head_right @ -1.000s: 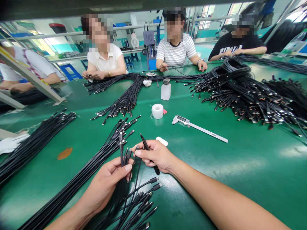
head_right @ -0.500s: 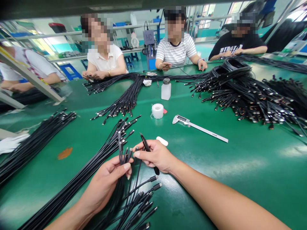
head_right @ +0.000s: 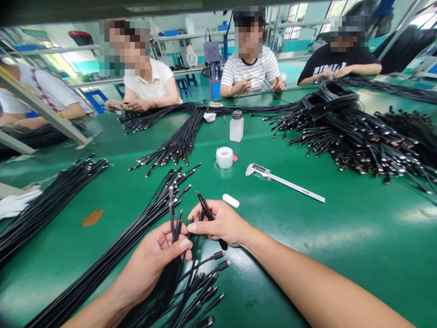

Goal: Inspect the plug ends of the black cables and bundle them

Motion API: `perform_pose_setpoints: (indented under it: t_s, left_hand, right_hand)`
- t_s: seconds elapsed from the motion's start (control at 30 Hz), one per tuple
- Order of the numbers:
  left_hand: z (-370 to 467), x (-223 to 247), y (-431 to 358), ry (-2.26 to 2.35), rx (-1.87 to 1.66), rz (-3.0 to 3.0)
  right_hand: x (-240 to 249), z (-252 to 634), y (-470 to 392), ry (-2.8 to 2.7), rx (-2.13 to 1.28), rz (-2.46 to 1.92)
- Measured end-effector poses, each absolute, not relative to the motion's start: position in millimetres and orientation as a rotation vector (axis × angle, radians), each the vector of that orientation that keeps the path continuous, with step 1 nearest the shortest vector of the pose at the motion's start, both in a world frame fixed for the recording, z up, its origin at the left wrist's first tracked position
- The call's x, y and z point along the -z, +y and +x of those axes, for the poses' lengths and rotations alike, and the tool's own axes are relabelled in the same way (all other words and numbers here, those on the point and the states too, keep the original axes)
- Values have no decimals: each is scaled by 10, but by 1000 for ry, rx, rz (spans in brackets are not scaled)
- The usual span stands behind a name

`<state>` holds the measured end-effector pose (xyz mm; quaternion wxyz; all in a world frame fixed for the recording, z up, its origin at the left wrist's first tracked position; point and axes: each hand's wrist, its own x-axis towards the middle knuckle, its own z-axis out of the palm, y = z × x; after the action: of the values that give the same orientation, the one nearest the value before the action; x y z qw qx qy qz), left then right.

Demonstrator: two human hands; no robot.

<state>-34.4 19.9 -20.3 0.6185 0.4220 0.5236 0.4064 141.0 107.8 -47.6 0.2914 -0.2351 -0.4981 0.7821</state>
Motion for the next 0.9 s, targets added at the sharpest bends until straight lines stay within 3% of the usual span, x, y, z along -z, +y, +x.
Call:
perform_pose_setpoints:
  t_s: [0.9]
  left_hand:
    - [-332, 143, 240, 1252, -1015, 889]
  right_hand:
    - [533, 1415, 1088, -1333, -2095, -596]
